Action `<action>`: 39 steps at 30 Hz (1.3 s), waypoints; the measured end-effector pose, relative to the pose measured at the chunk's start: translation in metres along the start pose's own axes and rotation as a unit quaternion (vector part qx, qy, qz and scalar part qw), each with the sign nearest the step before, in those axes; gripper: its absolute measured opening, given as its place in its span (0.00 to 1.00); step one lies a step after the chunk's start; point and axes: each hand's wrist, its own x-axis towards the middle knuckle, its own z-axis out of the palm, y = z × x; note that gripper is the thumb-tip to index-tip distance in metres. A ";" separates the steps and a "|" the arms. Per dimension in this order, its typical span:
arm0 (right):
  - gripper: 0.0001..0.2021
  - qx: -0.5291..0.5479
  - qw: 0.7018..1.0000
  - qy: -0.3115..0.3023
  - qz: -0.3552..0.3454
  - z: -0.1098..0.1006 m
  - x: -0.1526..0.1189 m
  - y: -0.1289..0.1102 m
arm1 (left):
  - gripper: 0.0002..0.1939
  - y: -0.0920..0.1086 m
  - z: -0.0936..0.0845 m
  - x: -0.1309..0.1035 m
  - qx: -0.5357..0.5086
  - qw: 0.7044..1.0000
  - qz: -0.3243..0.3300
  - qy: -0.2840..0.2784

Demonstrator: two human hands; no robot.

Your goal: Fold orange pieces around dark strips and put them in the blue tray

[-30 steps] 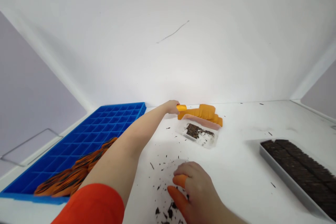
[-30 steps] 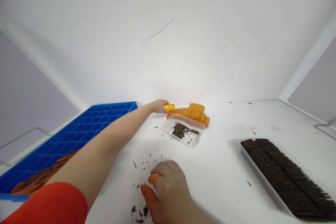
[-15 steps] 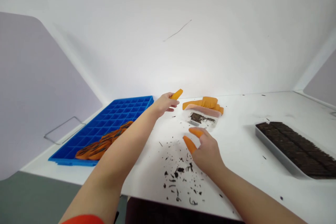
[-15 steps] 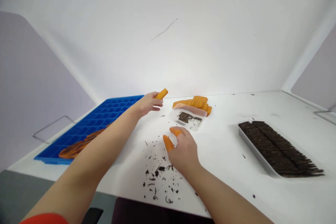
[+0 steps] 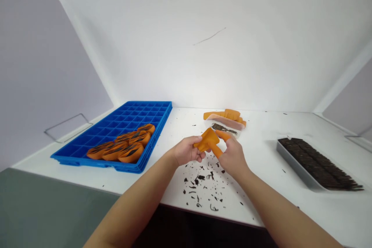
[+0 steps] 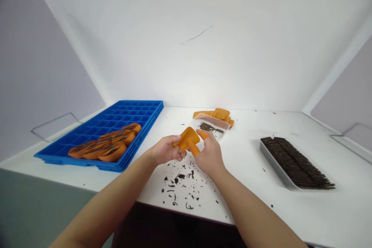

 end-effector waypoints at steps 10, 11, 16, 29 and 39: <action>0.18 0.047 0.988 -0.056 0.136 -0.001 0.000 -0.002 | 0.24 0.001 0.002 -0.003 0.022 0.999 -0.045 0.017; 0.18 0.052 0.987 -0.059 0.143 0.000 -0.001 -0.003 | 0.25 0.002 0.001 -0.004 0.022 0.999 -0.047 0.017; 0.19 0.110 0.974 -0.065 0.186 0.001 -0.004 -0.010 | 0.28 0.003 -0.001 -0.006 0.037 0.998 -0.053 0.012; 0.23 0.067 0.995 -0.005 0.077 -0.004 -0.006 -0.003 | 0.22 -0.005 -0.005 -0.003 0.152 0.978 0.003 0.142; 0.23 -0.222 0.924 -0.024 -0.311 -0.001 -0.006 0.004 | 0.22 -0.004 -0.005 -0.002 0.119 0.978 -0.037 0.168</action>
